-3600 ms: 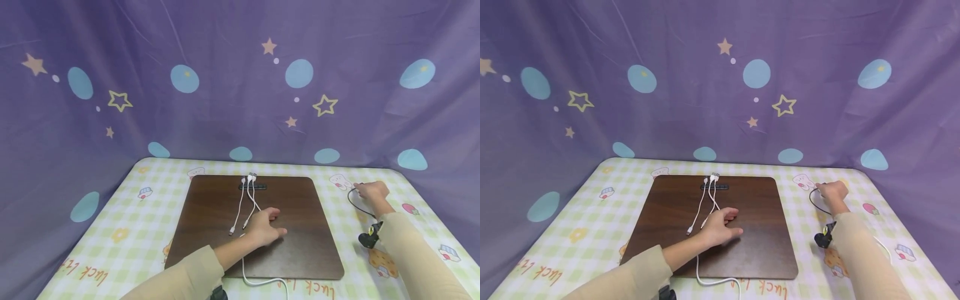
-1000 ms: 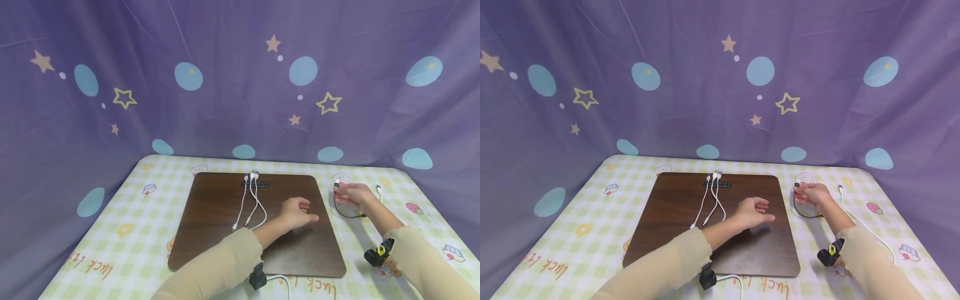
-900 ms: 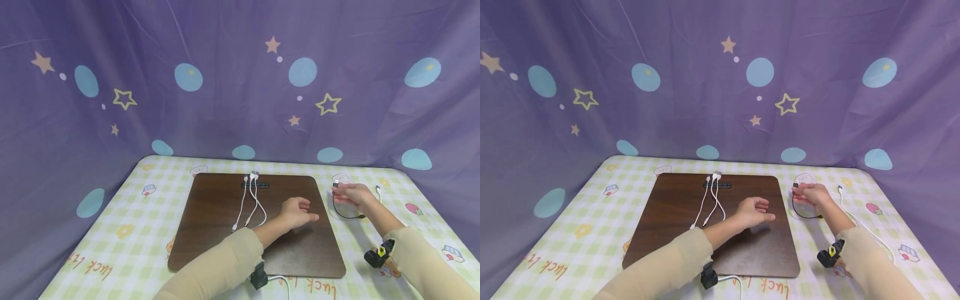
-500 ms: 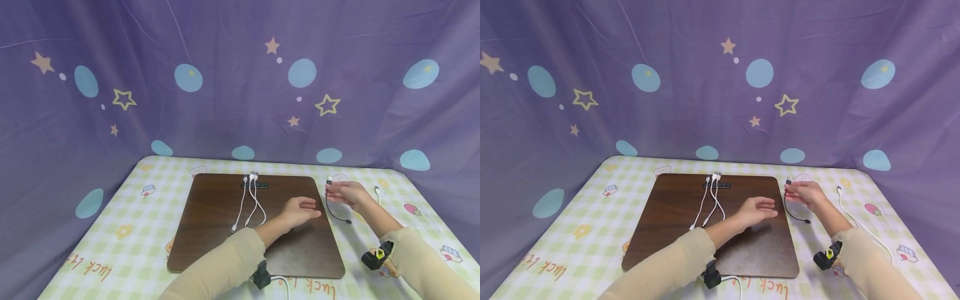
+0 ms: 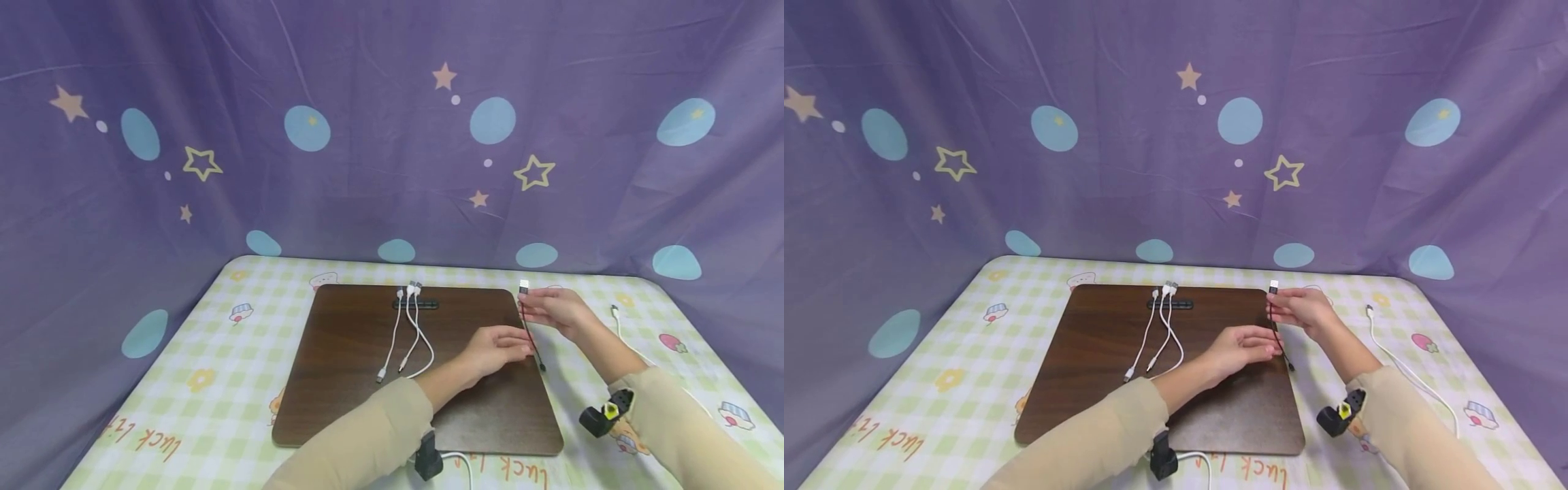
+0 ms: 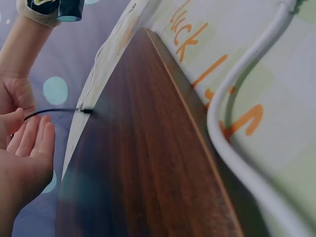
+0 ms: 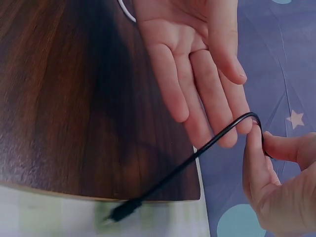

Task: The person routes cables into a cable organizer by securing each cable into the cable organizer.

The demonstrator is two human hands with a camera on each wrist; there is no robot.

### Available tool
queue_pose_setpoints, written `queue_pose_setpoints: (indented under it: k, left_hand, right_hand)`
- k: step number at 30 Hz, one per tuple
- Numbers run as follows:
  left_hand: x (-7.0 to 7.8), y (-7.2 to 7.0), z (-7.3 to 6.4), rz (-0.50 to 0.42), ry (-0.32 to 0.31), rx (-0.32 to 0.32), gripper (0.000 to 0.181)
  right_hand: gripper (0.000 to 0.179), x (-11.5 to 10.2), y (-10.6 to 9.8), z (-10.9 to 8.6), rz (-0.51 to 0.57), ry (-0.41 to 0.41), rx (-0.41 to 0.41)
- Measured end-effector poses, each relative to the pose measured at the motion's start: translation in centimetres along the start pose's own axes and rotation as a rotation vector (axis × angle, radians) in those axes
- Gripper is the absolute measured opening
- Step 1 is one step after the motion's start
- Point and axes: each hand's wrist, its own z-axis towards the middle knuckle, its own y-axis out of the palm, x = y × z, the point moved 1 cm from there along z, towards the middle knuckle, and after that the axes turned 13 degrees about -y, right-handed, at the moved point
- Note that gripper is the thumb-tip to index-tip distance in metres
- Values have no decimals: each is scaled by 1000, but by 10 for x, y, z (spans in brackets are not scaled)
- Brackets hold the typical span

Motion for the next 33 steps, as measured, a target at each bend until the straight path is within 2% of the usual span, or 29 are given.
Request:
queue_pose_setpoints:
  k: [3, 8, 13, 18, 20, 26, 29, 33]
  left_hand:
    - [-2, -1, -3, -59, -1, -40, 27]
    - [-9, -7, -10, -144, 6, -51, 26]
    - [-19, -16, -22, -207, -21, -33, 23]
    - [-26, -26, -33, -217, -60, 28, 22]
    - [-28, -29, -36, -217, -73, 54, 21]
    - [-28, -41, -49, -207, -82, 109, 24]
    - [-27, -48, -55, -201, -74, 145, 26]
    - [-25, -57, -61, -212, -57, 187, 29]
  right_hand:
    - [59, -2, 3, 1, -8, -2, -15]
    - [66, -4, 11, 7, 5, -5, -29]
    - [68, -4, 23, 17, 60, 3, -36]
    - [65, -2, 33, 28, 136, 7, -42]
    - [56, -1, 37, 31, 162, 5, -48]
    - [12, 4, 52, 43, 198, 13, -54]
    - [5, 8, 59, 50, 216, 22, -53]
    - [7, 13, 68, 61, 266, 50, -30]
